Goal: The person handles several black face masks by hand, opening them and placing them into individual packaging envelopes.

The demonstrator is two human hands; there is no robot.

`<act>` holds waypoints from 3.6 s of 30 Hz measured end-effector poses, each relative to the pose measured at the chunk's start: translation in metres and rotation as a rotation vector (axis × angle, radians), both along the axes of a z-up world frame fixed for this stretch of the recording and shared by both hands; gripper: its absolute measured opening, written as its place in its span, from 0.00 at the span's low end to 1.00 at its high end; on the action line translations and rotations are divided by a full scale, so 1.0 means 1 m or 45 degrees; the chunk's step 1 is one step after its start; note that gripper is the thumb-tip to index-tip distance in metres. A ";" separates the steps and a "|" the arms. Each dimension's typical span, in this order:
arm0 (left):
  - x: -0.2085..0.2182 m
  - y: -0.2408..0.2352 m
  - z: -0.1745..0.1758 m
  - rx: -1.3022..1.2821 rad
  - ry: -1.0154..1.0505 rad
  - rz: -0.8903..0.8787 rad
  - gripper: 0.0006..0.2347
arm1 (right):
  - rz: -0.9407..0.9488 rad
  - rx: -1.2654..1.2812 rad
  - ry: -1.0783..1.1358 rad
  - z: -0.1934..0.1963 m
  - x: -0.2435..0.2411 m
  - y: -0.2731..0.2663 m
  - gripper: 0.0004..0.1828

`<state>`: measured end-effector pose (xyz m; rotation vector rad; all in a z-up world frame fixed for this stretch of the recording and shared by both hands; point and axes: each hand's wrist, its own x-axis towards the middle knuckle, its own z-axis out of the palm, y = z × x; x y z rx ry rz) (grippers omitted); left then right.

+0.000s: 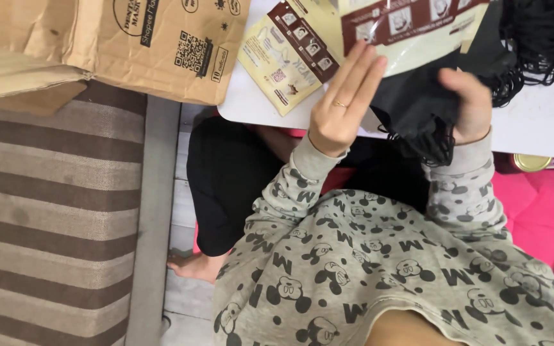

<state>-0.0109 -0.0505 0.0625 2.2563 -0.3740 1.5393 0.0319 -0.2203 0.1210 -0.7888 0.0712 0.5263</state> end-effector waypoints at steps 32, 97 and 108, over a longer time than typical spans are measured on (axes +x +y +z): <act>-0.001 -0.010 0.050 0.132 -0.151 0.139 0.06 | -0.336 -0.104 -0.328 -0.026 -0.018 0.035 0.13; 0.012 0.002 -0.007 -1.463 0.605 -1.062 0.18 | 0.107 -0.357 -0.568 -0.034 0.009 -0.038 0.19; 0.010 -0.005 0.001 -1.677 0.542 -0.942 0.20 | -0.249 -0.517 -0.534 -0.019 -0.008 -0.006 0.16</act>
